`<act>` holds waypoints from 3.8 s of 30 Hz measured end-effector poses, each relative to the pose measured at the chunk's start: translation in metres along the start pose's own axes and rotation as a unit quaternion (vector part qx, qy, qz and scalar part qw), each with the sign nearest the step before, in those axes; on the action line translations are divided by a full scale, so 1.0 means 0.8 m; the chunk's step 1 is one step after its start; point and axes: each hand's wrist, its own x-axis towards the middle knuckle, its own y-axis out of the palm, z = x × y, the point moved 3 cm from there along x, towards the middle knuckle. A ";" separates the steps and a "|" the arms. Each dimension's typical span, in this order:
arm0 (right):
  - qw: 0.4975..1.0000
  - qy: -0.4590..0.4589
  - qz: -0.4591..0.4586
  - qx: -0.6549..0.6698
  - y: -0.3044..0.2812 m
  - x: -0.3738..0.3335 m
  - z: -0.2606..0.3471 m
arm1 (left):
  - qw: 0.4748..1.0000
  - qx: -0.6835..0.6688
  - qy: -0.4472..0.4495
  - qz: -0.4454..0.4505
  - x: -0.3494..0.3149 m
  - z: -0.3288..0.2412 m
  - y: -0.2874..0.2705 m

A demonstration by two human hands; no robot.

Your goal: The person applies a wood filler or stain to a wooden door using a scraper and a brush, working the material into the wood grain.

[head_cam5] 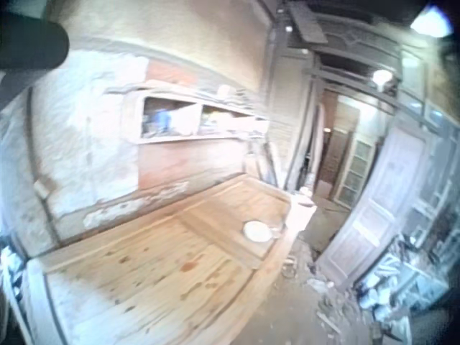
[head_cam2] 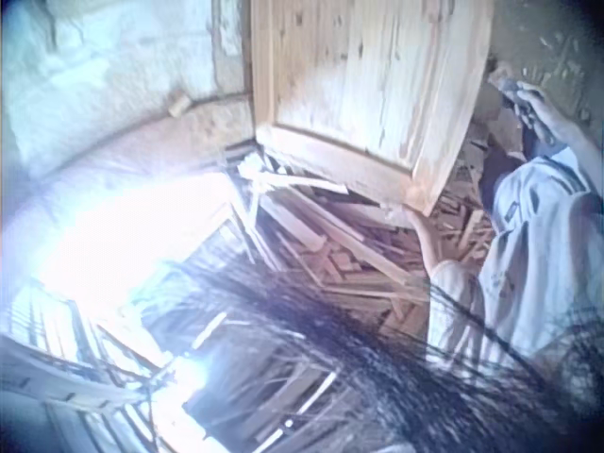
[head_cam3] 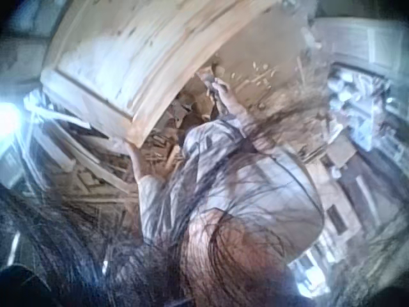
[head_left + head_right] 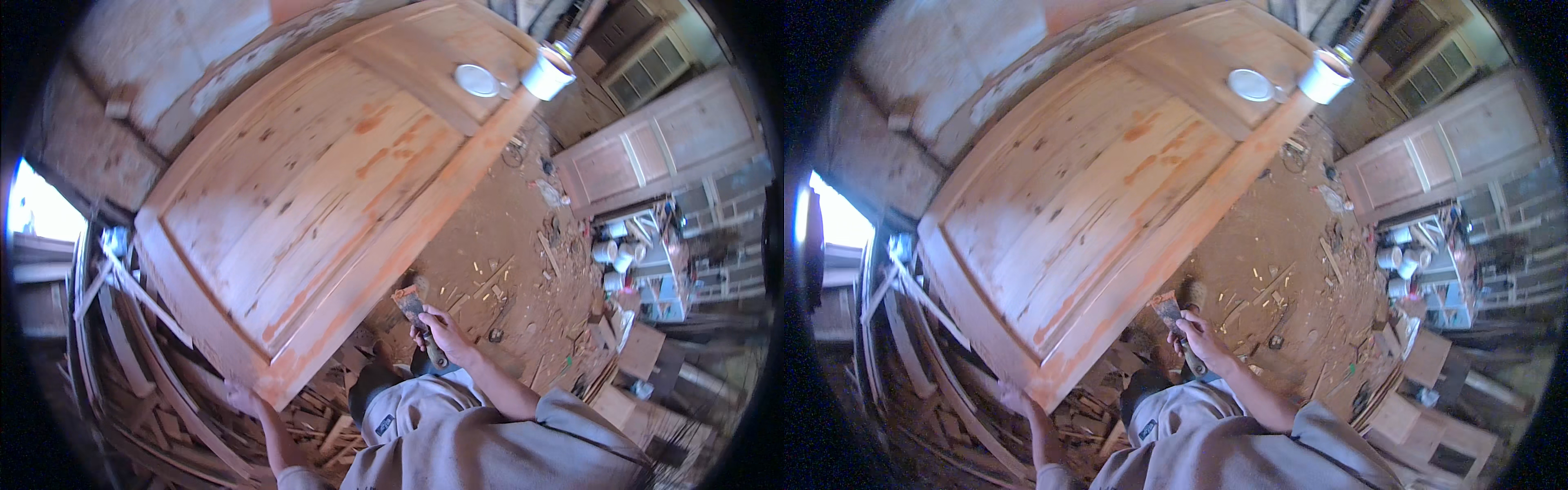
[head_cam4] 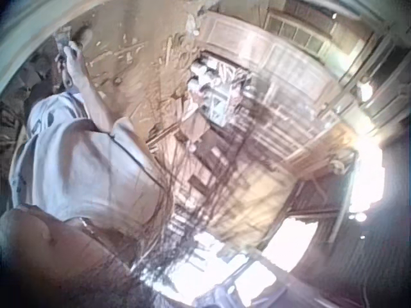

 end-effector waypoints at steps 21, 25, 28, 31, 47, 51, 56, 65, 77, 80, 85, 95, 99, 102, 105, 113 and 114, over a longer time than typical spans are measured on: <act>0.970 -0.051 -0.149 0.186 -0.436 -0.009 0.154 | 0.786 0.033 0.256 0.562 -0.569 -0.049 0.193; 0.976 -0.063 -0.146 0.148 -0.518 -0.003 0.188 | 0.794 -0.061 0.204 0.569 -0.640 -0.122 0.229; 0.971 -0.077 -0.162 0.158 -0.560 0.005 0.211 | 0.793 -0.098 0.182 0.574 -0.681 -0.127 0.238; 0.963 -0.073 -0.174 0.193 -0.595 0.021 0.225 | 0.769 -0.042 0.247 0.588 -0.707 -0.106 0.266; 0.933 -0.148 -0.303 0.125 -0.802 0.133 0.455 | 0.716 0.067 0.354 0.598 -0.811 -0.461 0.479; 0.930 -0.184 -0.316 0.044 -0.806 0.184 0.597 | 0.701 0.068 0.424 0.569 -0.812 -0.438 0.517; 0.919 -0.273 -0.277 -0.060 -0.798 0.271 0.764 | 0.781 -0.029 0.266 0.565 -0.815 -0.365 0.556; 0.747 -0.340 -0.241 -0.518 -0.863 0.417 0.878 | 0.890 -0.060 0.188 0.412 -0.966 -0.449 0.559; 0.697 -0.307 -0.208 -0.613 -0.890 0.409 0.895 | 0.910 -0.031 0.177 0.373 -1.095 -0.510 0.608; 0.718 -0.307 -0.176 -0.600 -0.901 0.415 0.895 | 0.902 -0.054 0.219 0.368 -1.089 -0.502 0.625; 0.752 -0.390 -0.185 -0.498 -0.906 0.417 0.887 | 0.912 -0.065 0.189 0.358 -1.089 -0.521 0.618; 0.720 -0.246 -0.161 -0.629 -0.904 0.426 0.900 | 0.928 -0.014 0.158 0.337 -1.085 -0.406 0.644; 0.779 -0.357 -0.175 -0.485 -0.923 0.418 0.907 | 0.927 -0.031 0.130 0.351 -1.112 -0.436 0.650; 0.856 -0.419 -0.036 -0.301 -0.918 0.422 0.892 | 0.921 -0.016 0.138 0.363 -1.127 -0.452 0.654; 0.923 -0.280 0.043 -0.259 -0.920 0.408 0.853 | 0.920 0.014 0.134 0.369 -1.124 -0.450 0.659; 0.934 -0.189 0.108 -0.283 -0.911 0.542 0.628 | 0.931 0.014 0.084 0.354 -1.112 -0.505 0.646; 0.934 -0.189 0.109 -0.283 -0.908 0.556 0.613 | 0.930 0.036 0.149 0.334 -1.116 -0.532 0.645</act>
